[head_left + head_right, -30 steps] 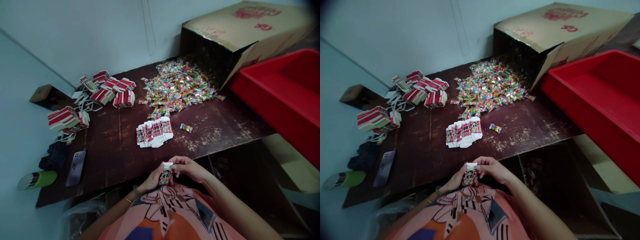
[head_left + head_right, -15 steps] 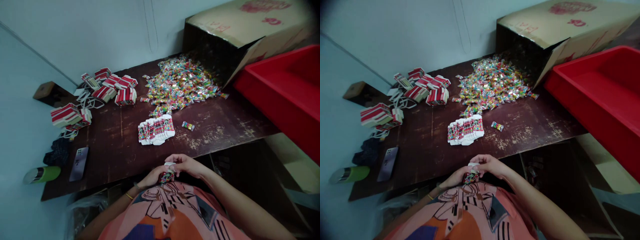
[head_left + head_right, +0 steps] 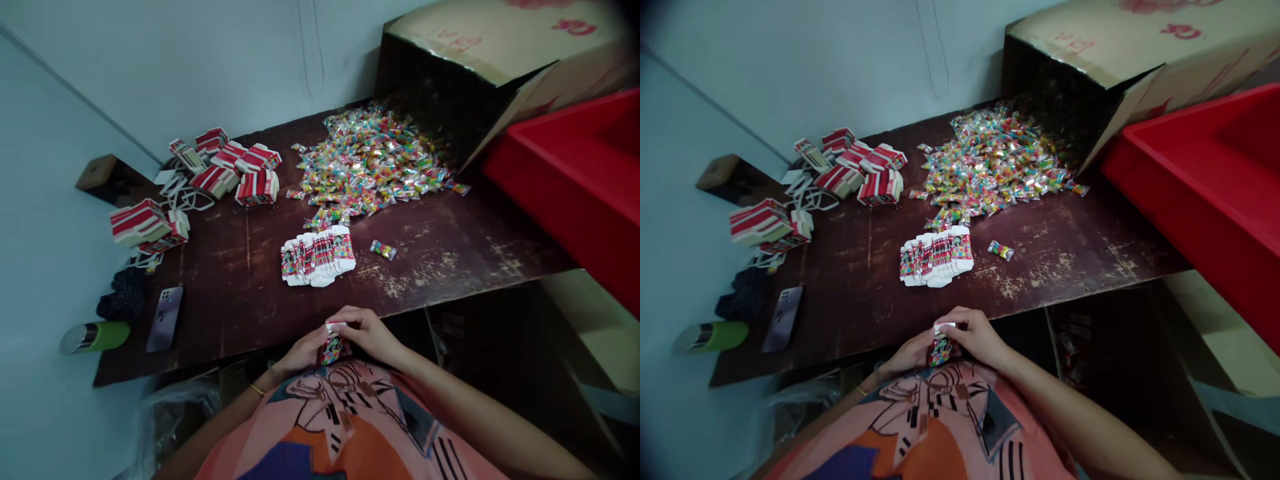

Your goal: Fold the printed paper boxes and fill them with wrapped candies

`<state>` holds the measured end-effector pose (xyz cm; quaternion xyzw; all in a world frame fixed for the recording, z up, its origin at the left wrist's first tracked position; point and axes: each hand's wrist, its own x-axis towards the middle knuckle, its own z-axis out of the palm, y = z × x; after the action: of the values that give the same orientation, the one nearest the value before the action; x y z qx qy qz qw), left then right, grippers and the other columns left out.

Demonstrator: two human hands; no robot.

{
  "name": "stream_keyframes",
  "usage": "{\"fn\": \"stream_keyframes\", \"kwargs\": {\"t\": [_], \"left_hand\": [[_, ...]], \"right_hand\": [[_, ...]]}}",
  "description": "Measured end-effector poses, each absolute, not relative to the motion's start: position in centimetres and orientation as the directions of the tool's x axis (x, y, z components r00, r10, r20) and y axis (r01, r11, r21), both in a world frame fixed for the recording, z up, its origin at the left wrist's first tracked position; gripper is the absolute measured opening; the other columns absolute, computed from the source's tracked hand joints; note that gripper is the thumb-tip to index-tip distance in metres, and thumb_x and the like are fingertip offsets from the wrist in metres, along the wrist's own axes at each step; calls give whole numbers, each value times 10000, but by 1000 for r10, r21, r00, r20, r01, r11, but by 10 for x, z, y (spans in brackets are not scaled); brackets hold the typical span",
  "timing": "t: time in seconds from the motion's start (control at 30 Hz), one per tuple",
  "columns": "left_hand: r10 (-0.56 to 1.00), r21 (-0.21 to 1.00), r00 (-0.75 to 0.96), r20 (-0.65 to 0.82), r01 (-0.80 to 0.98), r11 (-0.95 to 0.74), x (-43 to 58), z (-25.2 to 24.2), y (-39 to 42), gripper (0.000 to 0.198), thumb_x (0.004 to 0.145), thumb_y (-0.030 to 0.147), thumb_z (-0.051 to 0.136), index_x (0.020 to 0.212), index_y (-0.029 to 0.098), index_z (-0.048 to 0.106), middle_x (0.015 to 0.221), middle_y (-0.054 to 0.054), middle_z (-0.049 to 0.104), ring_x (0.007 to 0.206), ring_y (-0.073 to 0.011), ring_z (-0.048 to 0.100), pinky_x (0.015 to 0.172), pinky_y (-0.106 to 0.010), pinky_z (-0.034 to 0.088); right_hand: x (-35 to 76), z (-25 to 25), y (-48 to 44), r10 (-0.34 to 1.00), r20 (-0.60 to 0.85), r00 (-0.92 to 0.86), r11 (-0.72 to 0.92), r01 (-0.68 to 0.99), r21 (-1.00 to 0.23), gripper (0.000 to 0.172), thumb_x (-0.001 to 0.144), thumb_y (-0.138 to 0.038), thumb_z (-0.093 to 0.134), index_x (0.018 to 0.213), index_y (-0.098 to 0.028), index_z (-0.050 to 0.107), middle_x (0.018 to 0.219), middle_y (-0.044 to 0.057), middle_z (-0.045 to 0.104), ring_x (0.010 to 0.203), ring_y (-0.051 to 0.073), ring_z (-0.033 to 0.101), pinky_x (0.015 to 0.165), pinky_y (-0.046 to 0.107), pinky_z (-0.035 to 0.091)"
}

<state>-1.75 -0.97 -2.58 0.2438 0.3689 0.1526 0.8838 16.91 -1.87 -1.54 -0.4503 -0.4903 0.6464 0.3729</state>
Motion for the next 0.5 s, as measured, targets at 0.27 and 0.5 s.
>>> {"fn": "stream_keyframes", "kwargs": {"t": [0.27,0.5], "left_hand": [[535,603,594,-601,-103,791,-21,-38,-17,584,718,568,661,1185,226,584,1011,-60,687,977,-225,629,972,-414,415],[491,655,657,-573,7,756,-21,-25,-12,486,776,553,604,1070,170,659,970,-77,704,978,-228,633,1007,-405,389]], "right_hand": [[183,-6,-13,895,-14,-446,103,237,-966,278,928,-308,492,1117,-243,686,986,68,614,911,177,587,838,321,487],[186,-11,-6,846,-154,-511,-179,0,-984,294,904,-383,521,1082,-224,693,948,41,589,587,93,580,567,247,513]]}}
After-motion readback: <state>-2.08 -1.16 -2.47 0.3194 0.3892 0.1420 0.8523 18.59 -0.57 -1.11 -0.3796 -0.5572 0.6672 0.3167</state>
